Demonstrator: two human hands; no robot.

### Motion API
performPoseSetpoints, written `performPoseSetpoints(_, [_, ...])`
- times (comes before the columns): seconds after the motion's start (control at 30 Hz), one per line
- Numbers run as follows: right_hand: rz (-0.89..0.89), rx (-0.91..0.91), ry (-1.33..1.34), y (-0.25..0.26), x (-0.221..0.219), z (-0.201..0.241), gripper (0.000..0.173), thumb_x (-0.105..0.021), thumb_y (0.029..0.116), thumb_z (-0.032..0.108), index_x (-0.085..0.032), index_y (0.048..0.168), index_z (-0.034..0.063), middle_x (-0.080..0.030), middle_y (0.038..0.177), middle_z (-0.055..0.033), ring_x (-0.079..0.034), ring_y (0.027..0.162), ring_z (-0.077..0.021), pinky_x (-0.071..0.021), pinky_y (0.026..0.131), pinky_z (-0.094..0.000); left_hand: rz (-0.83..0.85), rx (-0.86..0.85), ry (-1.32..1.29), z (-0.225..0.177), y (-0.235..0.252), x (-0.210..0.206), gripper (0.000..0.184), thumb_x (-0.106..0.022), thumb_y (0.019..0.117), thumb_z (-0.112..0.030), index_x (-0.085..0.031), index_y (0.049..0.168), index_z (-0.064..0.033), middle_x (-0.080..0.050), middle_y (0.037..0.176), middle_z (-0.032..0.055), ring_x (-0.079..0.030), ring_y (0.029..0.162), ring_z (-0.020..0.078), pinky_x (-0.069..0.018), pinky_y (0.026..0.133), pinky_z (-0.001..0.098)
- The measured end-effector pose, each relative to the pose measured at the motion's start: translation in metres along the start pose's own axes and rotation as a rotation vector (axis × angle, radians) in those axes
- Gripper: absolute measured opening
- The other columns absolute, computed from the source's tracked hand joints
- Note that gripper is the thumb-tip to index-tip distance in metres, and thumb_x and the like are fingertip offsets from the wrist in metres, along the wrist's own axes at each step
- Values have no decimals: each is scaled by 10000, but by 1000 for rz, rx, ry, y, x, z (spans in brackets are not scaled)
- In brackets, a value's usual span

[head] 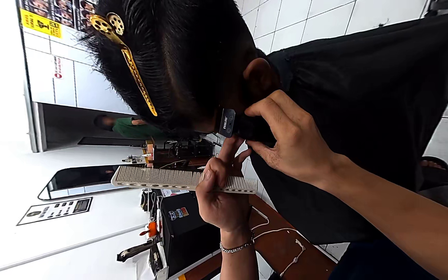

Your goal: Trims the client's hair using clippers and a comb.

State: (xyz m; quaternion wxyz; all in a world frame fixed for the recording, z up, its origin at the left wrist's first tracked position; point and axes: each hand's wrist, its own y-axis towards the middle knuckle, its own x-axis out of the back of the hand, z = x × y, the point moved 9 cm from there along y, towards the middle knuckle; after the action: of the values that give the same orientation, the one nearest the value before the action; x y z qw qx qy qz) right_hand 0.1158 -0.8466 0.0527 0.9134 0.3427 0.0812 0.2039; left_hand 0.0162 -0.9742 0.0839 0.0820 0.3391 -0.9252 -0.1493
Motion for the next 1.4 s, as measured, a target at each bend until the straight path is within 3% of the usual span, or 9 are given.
performPoseSetpoints(0.47, [-26,-139,35,-18,10,-14,403,-836,788,137,-674,1127,-8,-647,995,-150,-653,926,-236,-562,815,-316,107,80,52,12,-5,-2,424,-367,1023,-227,-683,750,-154,-729,1252,123,-651,1249,260,-502,1064,426])
performPoseSetpoints(0.57, [-69,-291,198,-39,33,-28,461,-837,805,151,-647,1194,-7,-673,1098,-117,-678,983,-149,-593,852,-291,197,158,42,3,-10,-1,285,-512,1025,-347,-657,830,-198,-721,767,-21,-694,688,72,-573,651,237])
performPoseSetpoints(0.63, [-152,-396,353,-54,57,-38,456,-821,841,127,-610,1232,22,-702,1115,-44,-700,1003,-101,-614,884,-293,262,206,93,-12,-11,-1,196,-613,968,-431,-572,1023,-247,-561,675,-114,-471,510,-26,-382,455,136])
performPoseSetpoints(0.73, [-223,-441,387,-79,92,-41,420,-802,844,105,-607,1194,-20,-730,1064,-42,-722,967,-110,-626,866,-292,276,91,587,-42,-1,6,240,-473,1015,-343,-411,1165,-167,-482,733,-121,-413,538,-33,-365,461,141])
performPoseSetpoints(0.9, [-251,-523,261,-125,138,-37,430,-827,776,93,-636,1148,-7,-745,1023,-5,-729,926,-78,-627,827,-250,149,-404,1245,-77,22,3,289,-496,1002,-241,-661,1073,-14,-699,807,92,-639,617,150,-527,552,325])
performPoseSetpoints(1.03, [-365,-694,314,-159,174,-46,366,-654,870,15,-616,1227,-59,-743,1046,-60,-733,932,-114,-626,832,-275,144,-430,1364,-62,20,2,337,-464,995,-265,-692,1057,-25,-709,827,152,-688,632,319,-523,515,499])
performPoseSetpoints(1.13, [-435,-901,496,-178,197,-60,329,-356,1057,113,-531,1307,-10,-718,1128,-119,-743,877,-194,-637,679,-329,206,-399,1381,-52,13,-3,342,-461,978,-266,-709,1035,-38,-700,829,150,-683,626,342,-510,493,526])
performPoseSetpoints(1.23, [-457,-991,559,-183,225,-72,405,-200,1074,234,-495,1302,76,-752,1080,-88,-737,741,-168,-593,553,-279,158,-433,1320,-62,13,-9,354,-463,1000,-287,-733,1051,-63,-717,848,128,-695,648,310,-528,512,500])
performPoseSetpoints(1.4, [-477,-969,460,-164,261,-90,108,-361,1069,113,-413,1156,76,-617,667,-11,-565,426,-84,-510,392,-222,-6,-389,1430,-74,20,-17,314,-496,997,-256,-738,1059,-67,-739,929,160,-723,748,383,-530,567,565])
